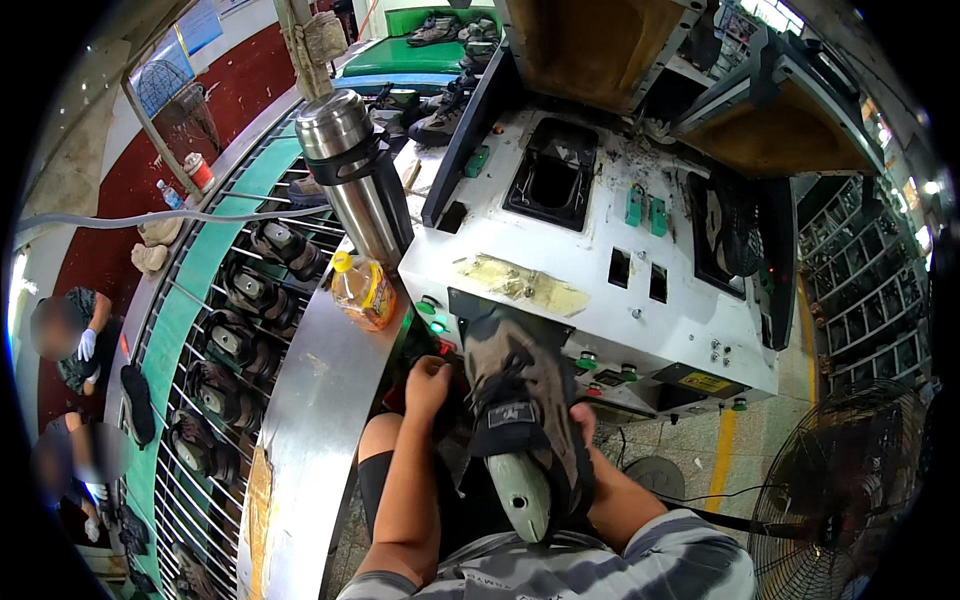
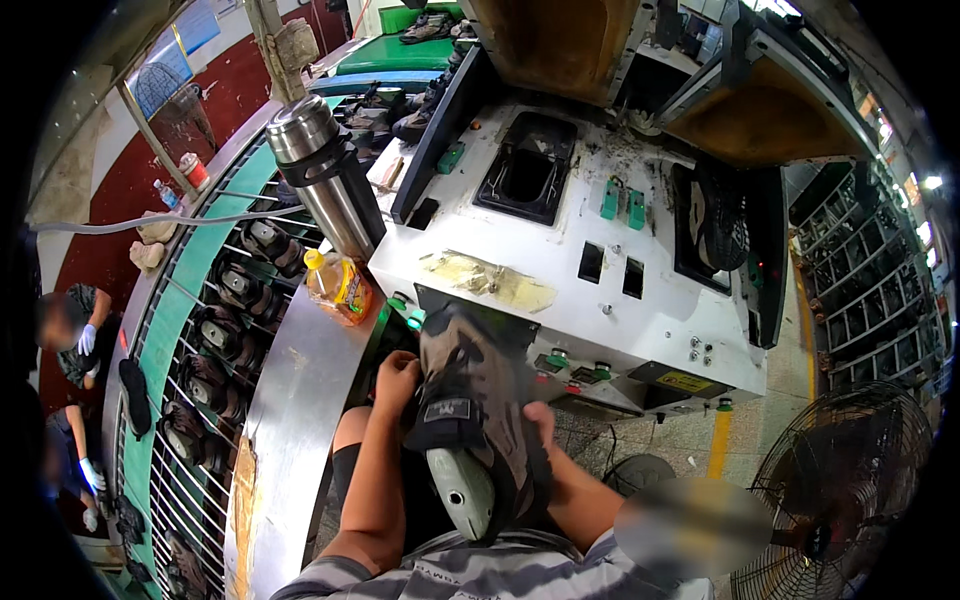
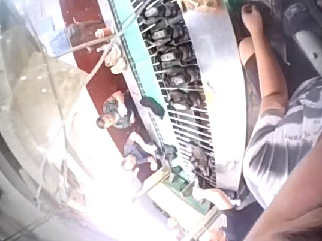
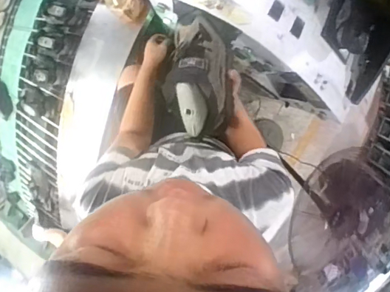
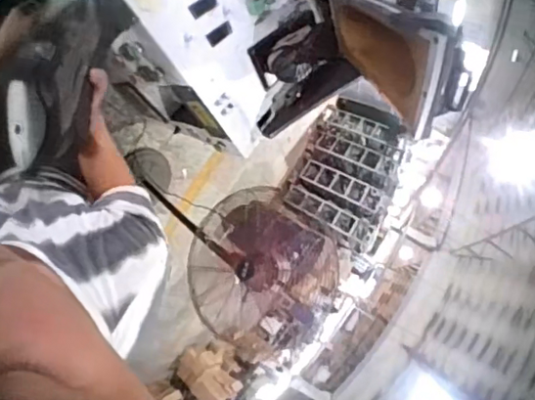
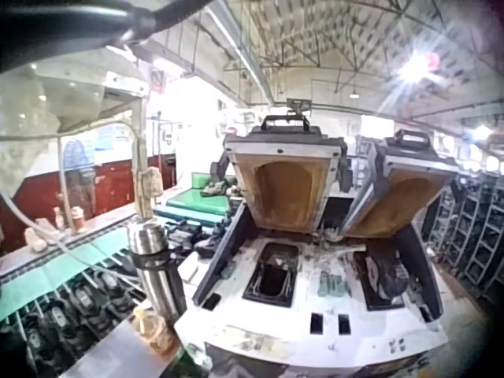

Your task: The person picks up partially assembled shoes from a conveyor belt, places them into a dual-chamber sole pressing machine, activates the press, and then places the pressed shoes back onto the conveyor.

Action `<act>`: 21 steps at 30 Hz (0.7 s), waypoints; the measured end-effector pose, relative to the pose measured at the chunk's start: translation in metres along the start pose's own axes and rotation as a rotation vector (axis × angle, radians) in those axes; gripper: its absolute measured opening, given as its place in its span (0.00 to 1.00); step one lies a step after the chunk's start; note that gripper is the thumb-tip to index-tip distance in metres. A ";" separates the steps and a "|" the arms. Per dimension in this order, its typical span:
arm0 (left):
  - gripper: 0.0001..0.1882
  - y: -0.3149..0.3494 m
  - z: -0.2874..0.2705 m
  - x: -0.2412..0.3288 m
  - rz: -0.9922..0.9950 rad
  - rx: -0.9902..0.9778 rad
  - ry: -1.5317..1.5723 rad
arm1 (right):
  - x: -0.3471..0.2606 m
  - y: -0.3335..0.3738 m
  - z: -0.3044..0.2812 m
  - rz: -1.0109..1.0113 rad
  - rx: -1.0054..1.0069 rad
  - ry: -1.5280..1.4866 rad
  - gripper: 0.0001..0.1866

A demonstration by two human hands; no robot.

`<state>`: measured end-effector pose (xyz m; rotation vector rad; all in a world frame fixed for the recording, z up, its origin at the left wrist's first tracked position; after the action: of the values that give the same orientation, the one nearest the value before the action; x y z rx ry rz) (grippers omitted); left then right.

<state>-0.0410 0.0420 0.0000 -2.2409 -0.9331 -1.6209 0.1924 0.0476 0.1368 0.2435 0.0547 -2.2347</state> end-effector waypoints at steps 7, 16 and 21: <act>0.15 0.013 0.048 0.005 -0.039 -0.213 -0.112 | -0.236 -0.068 0.048 -0.529 0.506 1.182 0.32; 0.17 0.006 0.047 0.039 -0.003 -0.284 0.035 | -0.373 -0.298 0.160 -0.679 0.898 2.203 0.46; 0.16 0.006 0.053 0.037 0.000 -0.277 0.094 | -0.388 -0.374 0.101 -0.166 1.154 2.377 0.36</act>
<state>0.0106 0.0783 0.0149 -2.3096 -0.7234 -1.9415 0.1214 0.5677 0.2945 3.1142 0.0269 -0.5364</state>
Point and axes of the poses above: each hand's wrist, its own y-axis away from the middle knuckle, its own z-axis out of the palm, x = y × z, the point moved 10 cm from there along -y, towards the middle knuckle, and after that the axes turned 1 degree about -z, right-handed, at the moved point
